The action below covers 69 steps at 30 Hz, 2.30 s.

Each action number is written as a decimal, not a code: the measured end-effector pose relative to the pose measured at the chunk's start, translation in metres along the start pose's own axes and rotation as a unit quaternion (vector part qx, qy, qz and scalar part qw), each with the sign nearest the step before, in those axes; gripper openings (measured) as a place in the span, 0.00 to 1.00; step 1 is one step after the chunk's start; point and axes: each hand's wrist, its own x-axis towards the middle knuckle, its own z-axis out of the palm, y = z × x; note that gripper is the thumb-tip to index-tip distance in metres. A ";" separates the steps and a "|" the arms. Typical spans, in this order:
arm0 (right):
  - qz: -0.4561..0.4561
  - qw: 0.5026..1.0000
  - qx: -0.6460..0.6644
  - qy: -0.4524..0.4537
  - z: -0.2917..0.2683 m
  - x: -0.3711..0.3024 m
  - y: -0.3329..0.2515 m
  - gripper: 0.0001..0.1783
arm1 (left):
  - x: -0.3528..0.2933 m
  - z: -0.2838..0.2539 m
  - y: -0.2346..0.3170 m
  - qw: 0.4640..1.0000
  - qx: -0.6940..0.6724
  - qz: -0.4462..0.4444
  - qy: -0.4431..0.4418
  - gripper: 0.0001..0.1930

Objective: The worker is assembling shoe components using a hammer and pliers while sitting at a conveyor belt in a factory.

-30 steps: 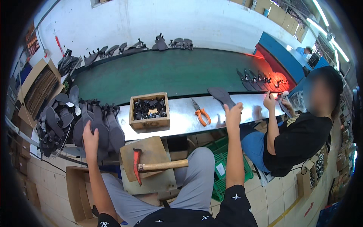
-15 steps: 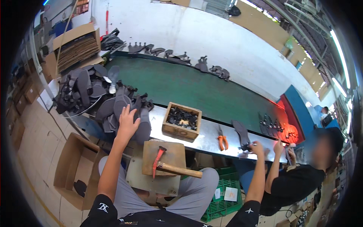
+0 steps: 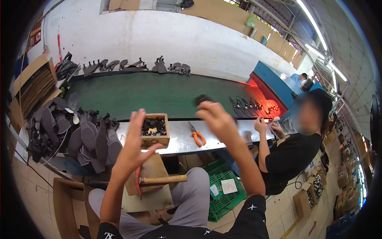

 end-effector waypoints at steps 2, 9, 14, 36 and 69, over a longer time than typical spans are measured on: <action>-0.016 0.973 0.231 -0.018 -0.023 0.017 -0.064 0.20 | 0.006 0.007 0.032 0.986 -0.155 -0.015 -0.051 0.45; 0.105 0.768 0.629 0.059 0.043 -0.023 -0.135 0.45 | -0.079 -0.054 0.041 0.905 -0.377 -0.111 -0.159 0.22; 0.144 0.952 0.231 -0.142 0.121 -0.084 -0.174 0.51 | -0.125 -0.020 0.050 0.709 -0.601 -0.362 -0.072 0.26; 0.562 0.355 0.726 0.177 0.016 -0.238 -0.214 0.11 | 0.008 0.081 -0.108 0.991 0.134 0.004 0.021 0.13; 0.398 0.521 0.753 0.054 -0.003 -0.058 -0.186 0.20 | -0.051 -0.011 0.057 0.862 0.209 0.446 0.122 0.12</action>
